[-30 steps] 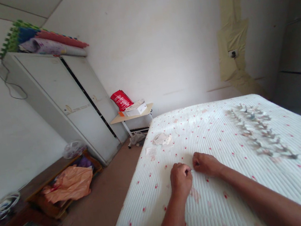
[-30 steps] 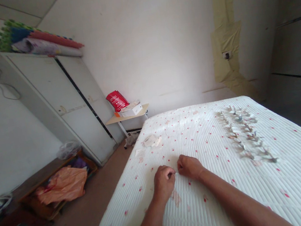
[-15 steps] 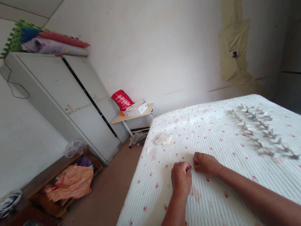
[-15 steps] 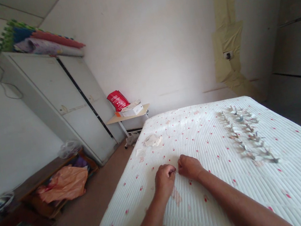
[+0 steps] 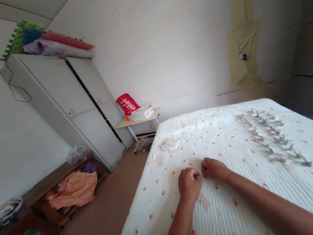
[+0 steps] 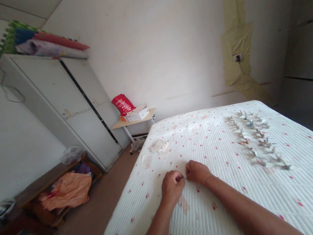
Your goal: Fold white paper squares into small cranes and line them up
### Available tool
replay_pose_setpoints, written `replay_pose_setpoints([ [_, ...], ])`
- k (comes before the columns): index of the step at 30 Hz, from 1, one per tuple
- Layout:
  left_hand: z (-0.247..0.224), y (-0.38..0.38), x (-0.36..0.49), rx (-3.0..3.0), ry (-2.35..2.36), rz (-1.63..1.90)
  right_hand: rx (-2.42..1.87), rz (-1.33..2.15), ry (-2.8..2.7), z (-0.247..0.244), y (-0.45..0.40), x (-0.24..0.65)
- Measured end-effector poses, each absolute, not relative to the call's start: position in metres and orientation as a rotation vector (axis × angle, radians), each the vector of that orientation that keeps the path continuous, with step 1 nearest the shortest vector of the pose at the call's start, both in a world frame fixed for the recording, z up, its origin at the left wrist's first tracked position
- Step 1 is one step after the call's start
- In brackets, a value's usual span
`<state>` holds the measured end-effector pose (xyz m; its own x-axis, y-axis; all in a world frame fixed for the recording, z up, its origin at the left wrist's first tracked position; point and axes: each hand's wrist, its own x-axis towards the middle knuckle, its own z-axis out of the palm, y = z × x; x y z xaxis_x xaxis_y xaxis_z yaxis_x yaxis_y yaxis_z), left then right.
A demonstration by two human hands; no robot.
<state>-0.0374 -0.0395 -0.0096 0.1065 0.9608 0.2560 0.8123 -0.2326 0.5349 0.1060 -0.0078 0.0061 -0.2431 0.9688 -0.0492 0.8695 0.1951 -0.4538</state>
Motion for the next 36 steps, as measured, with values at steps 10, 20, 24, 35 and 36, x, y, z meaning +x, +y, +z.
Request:
replay_pose_setpoints([
  [10,-0.0143,-0.0333,-0.0369,2.054,1.781,0.806,-1.753,0.597,-2.198,0.0064,-0.0074,0.1059],
  [20,-0.0118,-0.0332,-0.0411,1.974,1.686,0.867,-1.728,0.599,-2.223,0.0044,-0.0055,0.1075],
  [24,-0.0115,-0.0327,-0.0397,1.972,1.703,0.868,-1.760,0.578,-2.201,0.0064,-0.0076,0.1063],
  [35,-0.0172,-0.0301,-0.0415,1.987,1.694,0.866,-1.794,0.564,-2.173,0.0125,-0.0117,0.1042],
  [36,-0.0171,-0.0302,-0.0416,1.988,1.693,0.867,-1.780,0.578,-2.174,0.0116,-0.0104,0.1054],
])
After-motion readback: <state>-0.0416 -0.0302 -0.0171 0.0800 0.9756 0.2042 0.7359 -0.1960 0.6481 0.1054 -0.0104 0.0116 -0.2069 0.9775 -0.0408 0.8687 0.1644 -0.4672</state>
